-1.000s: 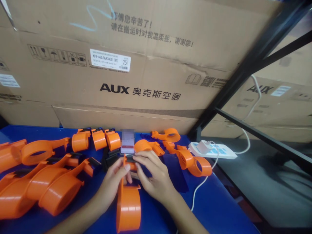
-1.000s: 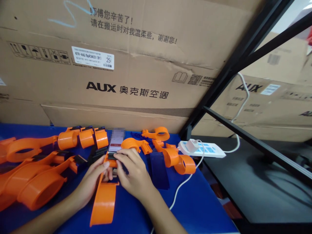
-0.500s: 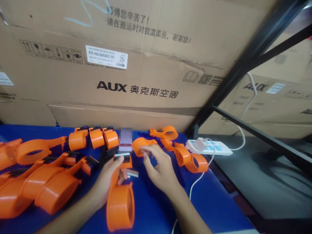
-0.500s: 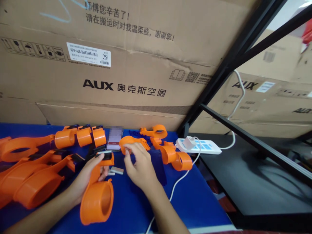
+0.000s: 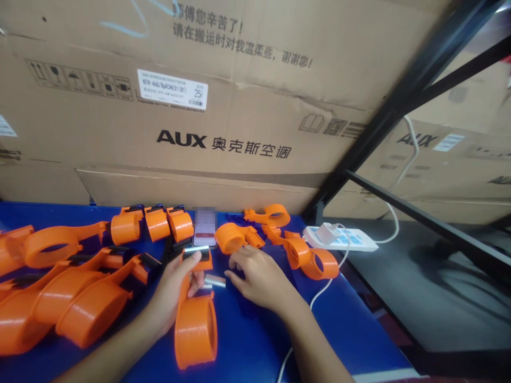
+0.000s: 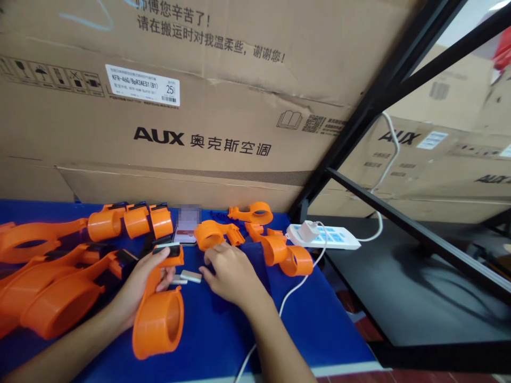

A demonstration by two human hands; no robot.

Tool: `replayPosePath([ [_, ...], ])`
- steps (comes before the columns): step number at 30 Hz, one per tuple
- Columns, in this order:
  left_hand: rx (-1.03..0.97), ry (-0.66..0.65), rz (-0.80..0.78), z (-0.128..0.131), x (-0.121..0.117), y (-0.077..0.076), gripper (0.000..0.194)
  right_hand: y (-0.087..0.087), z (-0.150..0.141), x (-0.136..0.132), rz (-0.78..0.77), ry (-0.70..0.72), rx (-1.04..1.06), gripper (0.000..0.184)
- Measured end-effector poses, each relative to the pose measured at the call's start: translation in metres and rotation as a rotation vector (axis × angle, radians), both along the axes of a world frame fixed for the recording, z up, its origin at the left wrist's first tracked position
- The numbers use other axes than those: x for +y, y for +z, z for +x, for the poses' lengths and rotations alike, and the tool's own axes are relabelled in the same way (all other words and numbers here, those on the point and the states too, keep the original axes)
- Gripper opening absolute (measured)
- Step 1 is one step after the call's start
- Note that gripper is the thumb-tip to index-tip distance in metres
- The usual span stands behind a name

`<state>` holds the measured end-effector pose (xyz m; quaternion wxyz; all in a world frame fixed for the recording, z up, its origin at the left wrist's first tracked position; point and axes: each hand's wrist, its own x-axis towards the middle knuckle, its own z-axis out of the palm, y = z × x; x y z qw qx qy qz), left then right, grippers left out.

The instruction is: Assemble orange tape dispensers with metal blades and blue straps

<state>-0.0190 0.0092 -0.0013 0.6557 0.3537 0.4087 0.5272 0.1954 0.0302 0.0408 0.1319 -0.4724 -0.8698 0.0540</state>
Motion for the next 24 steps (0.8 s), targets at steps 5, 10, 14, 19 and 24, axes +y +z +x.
replayPosePath([
  [5,0.008,0.022,-0.016,0.000,0.001,-0.002,0.040,-0.001,-0.006,-0.002,-0.036,0.111,0.033,0.011],
  [10,0.025,0.040,-0.006,-0.002,0.005,-0.006,0.039,-0.010,-0.015,-0.004,-0.054,0.129,-0.037,0.011],
  [14,0.035,0.021,-0.007,-0.001,0.004,-0.008,0.038,-0.014,-0.018,-0.004,-0.044,0.133,-0.057,0.011],
  [19,0.154,-0.191,0.012,0.006,-0.005,-0.010,0.032,-0.012,-0.016,-0.001,-0.032,0.088,-0.112,0.008],
  [24,0.259,-0.280,0.068,0.010,-0.010,-0.014,0.029,-0.008,-0.016,0.000,-0.053,0.066,-0.089,0.010],
])
